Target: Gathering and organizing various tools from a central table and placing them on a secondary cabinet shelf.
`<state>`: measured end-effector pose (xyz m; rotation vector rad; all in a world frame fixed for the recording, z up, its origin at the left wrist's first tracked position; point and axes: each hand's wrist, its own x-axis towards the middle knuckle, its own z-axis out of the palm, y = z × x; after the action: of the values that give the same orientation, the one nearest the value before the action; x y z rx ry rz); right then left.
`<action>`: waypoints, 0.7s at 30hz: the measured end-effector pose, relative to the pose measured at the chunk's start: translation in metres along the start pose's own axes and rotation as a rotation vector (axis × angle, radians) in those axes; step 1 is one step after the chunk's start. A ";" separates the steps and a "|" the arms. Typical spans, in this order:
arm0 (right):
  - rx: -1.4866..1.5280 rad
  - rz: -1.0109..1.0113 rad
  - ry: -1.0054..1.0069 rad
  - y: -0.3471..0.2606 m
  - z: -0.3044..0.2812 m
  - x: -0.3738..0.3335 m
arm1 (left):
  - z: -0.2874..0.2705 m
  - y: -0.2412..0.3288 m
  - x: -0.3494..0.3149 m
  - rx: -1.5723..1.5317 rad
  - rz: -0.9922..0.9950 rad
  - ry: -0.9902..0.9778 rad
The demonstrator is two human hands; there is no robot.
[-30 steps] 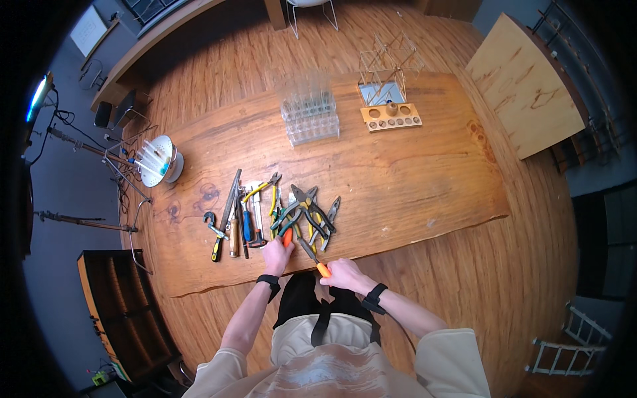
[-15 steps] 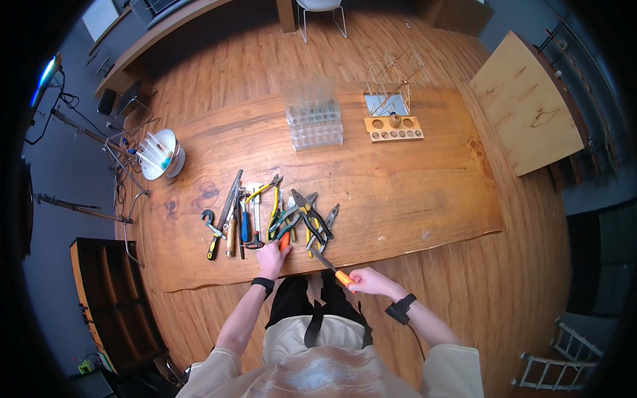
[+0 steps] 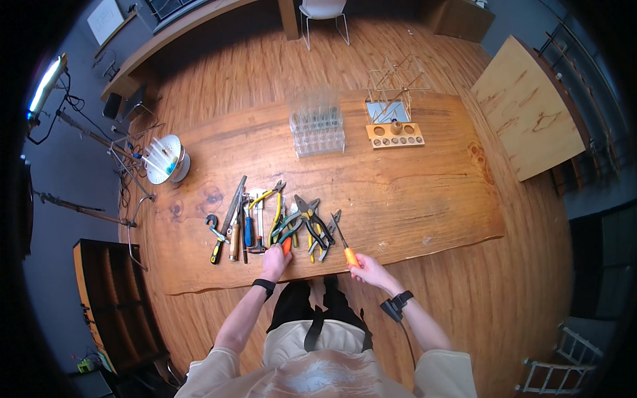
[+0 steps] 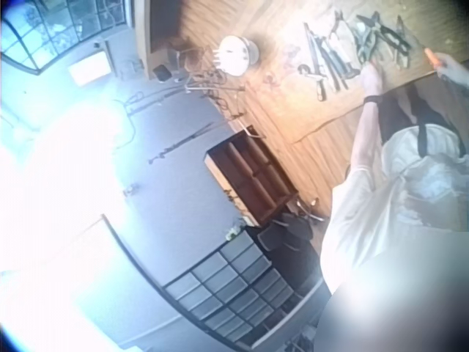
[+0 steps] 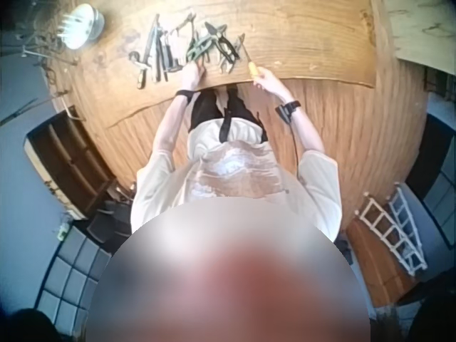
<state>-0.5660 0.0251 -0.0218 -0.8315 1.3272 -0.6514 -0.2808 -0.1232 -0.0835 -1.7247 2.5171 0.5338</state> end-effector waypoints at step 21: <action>-0.895 -0.350 0.599 -0.041 0.056 0.143 | -0.023 0.005 0.005 -0.101 -0.073 -0.201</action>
<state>-0.4881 -0.1059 -0.0662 -1.7054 2.0934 -0.5853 -0.2835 -0.1332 -0.0614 -1.6916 2.3179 0.7977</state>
